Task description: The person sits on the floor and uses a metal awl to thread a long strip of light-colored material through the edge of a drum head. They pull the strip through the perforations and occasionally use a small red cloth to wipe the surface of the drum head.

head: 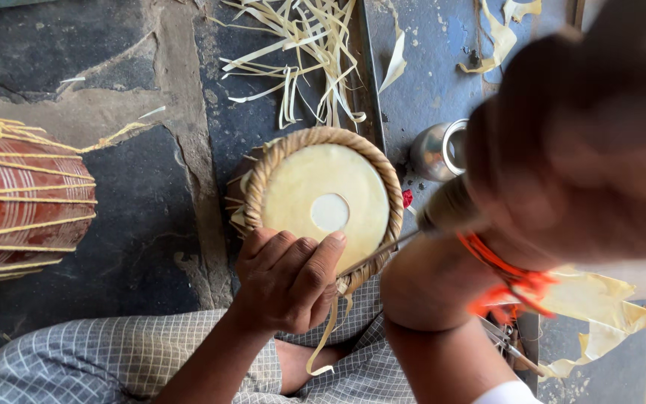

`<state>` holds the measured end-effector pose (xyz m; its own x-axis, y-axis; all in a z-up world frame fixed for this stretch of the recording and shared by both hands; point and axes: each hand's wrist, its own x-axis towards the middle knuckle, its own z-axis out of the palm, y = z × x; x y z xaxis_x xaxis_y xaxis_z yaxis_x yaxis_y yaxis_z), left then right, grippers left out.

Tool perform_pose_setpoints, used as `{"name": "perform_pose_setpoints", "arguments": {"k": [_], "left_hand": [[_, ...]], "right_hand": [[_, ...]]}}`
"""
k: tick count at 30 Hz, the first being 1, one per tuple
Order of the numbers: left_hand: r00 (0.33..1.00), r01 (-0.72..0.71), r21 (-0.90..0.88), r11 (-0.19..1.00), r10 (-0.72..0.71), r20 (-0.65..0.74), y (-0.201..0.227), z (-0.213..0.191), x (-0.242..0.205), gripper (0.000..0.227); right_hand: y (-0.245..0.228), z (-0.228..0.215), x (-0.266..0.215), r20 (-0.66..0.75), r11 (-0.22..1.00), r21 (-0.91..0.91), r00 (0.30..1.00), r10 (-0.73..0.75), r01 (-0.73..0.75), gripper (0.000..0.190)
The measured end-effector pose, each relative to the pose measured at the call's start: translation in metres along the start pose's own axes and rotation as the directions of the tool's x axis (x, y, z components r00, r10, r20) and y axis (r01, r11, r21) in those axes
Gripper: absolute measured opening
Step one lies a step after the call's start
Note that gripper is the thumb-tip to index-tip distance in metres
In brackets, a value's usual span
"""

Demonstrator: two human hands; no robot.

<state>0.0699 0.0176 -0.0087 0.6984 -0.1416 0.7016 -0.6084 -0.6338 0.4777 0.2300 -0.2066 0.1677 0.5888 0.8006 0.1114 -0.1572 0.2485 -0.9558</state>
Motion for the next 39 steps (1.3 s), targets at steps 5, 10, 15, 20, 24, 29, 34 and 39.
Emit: {"name": "perform_pose_setpoints", "arguments": {"k": [5, 10, 15, 20, 24, 29, 34, 39], "left_hand": [[0.999, 0.023, -0.065, 0.998, -0.026, -0.041, -0.005, 0.004, 0.003, 0.033], [0.999, 0.038, -0.076, 0.996, -0.04, -0.025, -0.007, 0.005, 0.001, 0.024], [0.997, -0.024, -0.097, 0.995, 0.018, -0.07, -0.021, 0.013, -0.019, 0.027], [0.992, -0.088, -0.061, 0.994, 0.082, -0.101, -0.025, 0.022, -0.017, 0.034], [0.999, 0.029, -0.192, 0.981, -0.022, 0.042, -0.019, -0.004, -0.011, 0.022], [0.991, 0.012, 0.003, 1.0, -0.012, 0.133, 0.006, -0.043, -0.016, 0.031], [0.956, 0.003, 0.092, 0.996, -0.03, 0.291, 0.021, -0.051, -0.016, 0.04], [0.977, 0.068, 0.28, 0.958, -0.121, 0.176, 0.045, -0.029, -0.033, 0.061]], "right_hand": [[0.036, 0.036, 0.02, -0.22, 0.937, -0.336, 0.96, -0.175, 0.094, 0.018], [0.066, 0.097, 0.044, -0.308, 0.669, -0.744, 0.886, -0.348, 0.004, 0.025], [0.091, 0.094, 0.048, -0.35, 0.653, -0.753, 0.888, -0.298, -0.078, 0.029], [0.094, 0.061, 0.038, -0.407, 0.664, -0.738, 0.865, -0.293, -0.123, 0.035], [0.116, 0.071, 0.005, -0.511, 0.679, -0.725, 0.75, -0.42, -0.113, 0.041], [0.162, 0.142, -0.093, -0.773, 0.936, -0.333, 0.601, -0.204, -0.111, 0.037], [0.194, 0.182, -0.111, -0.565, 0.508, -0.745, 0.813, -0.136, -0.433, 0.014], [0.168, 0.162, -0.129, -0.443, 0.563, -0.784, 0.871, -0.211, -0.262, 0.014]]}}
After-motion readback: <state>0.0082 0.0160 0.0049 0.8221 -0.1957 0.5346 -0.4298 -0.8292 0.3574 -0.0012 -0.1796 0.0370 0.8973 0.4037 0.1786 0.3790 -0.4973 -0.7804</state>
